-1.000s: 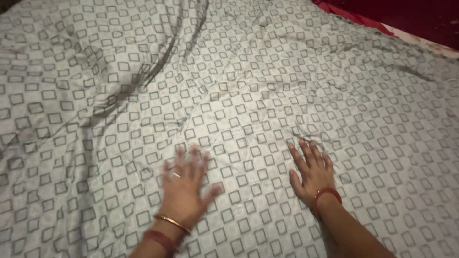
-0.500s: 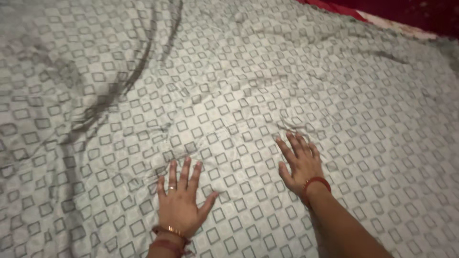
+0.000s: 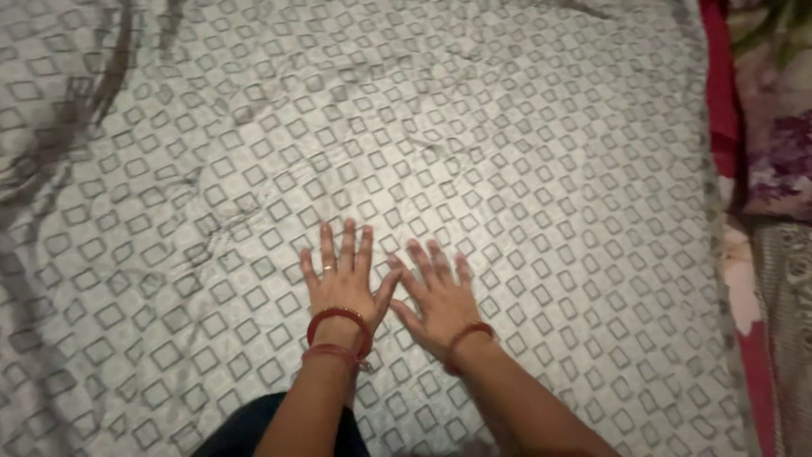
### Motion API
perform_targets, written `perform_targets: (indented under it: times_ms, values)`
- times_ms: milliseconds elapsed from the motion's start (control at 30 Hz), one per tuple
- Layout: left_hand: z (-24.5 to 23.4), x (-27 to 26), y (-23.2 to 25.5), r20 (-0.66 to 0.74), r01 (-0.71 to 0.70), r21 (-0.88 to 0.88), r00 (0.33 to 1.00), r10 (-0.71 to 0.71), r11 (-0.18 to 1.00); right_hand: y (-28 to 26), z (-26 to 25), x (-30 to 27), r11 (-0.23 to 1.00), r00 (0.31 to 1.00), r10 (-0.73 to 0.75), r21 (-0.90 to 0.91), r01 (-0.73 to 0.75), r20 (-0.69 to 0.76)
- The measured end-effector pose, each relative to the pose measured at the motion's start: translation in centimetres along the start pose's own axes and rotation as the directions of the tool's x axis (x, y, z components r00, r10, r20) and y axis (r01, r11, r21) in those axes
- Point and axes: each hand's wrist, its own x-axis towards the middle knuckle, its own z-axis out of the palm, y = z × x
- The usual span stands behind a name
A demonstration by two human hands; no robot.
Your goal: The person folds a yellow patterned pillowcase and places it on the bed. They then smooth and fold a white patterned bedsheet, followed by folding a green and yellow blanket and a blue patterned cloth. The items are stacked on the bed.
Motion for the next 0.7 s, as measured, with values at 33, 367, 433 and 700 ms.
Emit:
perform_targets:
  times_ms: [33,367,433,700]
  values:
    - [0.1,0.0,0.3,-0.049,-0.001,0.021,0.999,0.002,1.000,1.5,-0.1,-1.3,1.000,0.999,0.025,0.002,-0.025,0.038]
    - [2.0,0.0,0.0,-0.343,-0.038,0.089,0.937,0.067,0.995,7.8,0.9,-5.8,0.984,0.968,0.179,0.042,-0.174,-0.178]
    - [2.2,0.4,0.3,-0.333,-0.016,0.118,0.941,0.055,0.993,7.8,1.1,-6.2,0.980,0.972,0.200,0.037,-0.197,-0.126]
    - [3.3,0.7,0.3,-0.314,0.044,0.205,0.949,0.023,0.978,8.2,1.7,-6.6,0.987,0.952,0.144,0.103,-0.120,-0.269]
